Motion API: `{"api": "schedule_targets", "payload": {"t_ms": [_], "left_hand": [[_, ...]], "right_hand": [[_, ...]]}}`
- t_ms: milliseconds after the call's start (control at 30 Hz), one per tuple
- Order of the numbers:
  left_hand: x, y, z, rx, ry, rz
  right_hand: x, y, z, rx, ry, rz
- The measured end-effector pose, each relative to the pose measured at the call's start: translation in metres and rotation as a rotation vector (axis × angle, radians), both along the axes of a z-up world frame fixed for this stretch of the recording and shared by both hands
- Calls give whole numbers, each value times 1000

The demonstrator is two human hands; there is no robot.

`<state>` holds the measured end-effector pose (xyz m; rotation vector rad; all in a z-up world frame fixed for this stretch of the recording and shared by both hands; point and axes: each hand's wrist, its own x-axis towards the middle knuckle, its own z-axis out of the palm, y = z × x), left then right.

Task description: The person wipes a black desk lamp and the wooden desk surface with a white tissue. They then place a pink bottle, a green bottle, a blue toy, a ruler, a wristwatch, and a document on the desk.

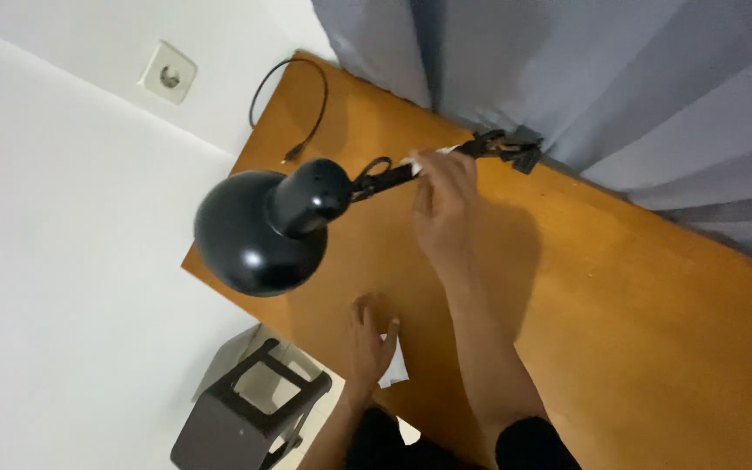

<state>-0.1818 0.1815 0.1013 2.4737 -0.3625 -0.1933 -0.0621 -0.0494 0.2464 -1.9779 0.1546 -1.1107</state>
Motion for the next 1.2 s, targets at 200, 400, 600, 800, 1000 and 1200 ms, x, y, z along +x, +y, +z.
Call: {"api": "schedule_targets", "payload": {"t_ms": [200, 400, 600, 800, 1000, 1200], "left_hand": [[-29, 18, -70, 169, 58, -63], [-33, 27, -94, 186, -5, -119], [19, 2, -9, -396, 271, 151], [90, 7, 63, -1509, 100, 255], [91, 12, 137, -1253, 28, 561], [105, 37, 112, -1158, -147, 364]], "right_hand": [[-6, -29, -21, -68, 154, 23], [6, -20, -33, -149, 15, -277], [16, 36, -45, -210, -312, -227], [12, 40, -92, -133, -140, -103], [-10, 83, -9, -2, -288, -153], [35, 144, 56, -233, -503, -20]]}}
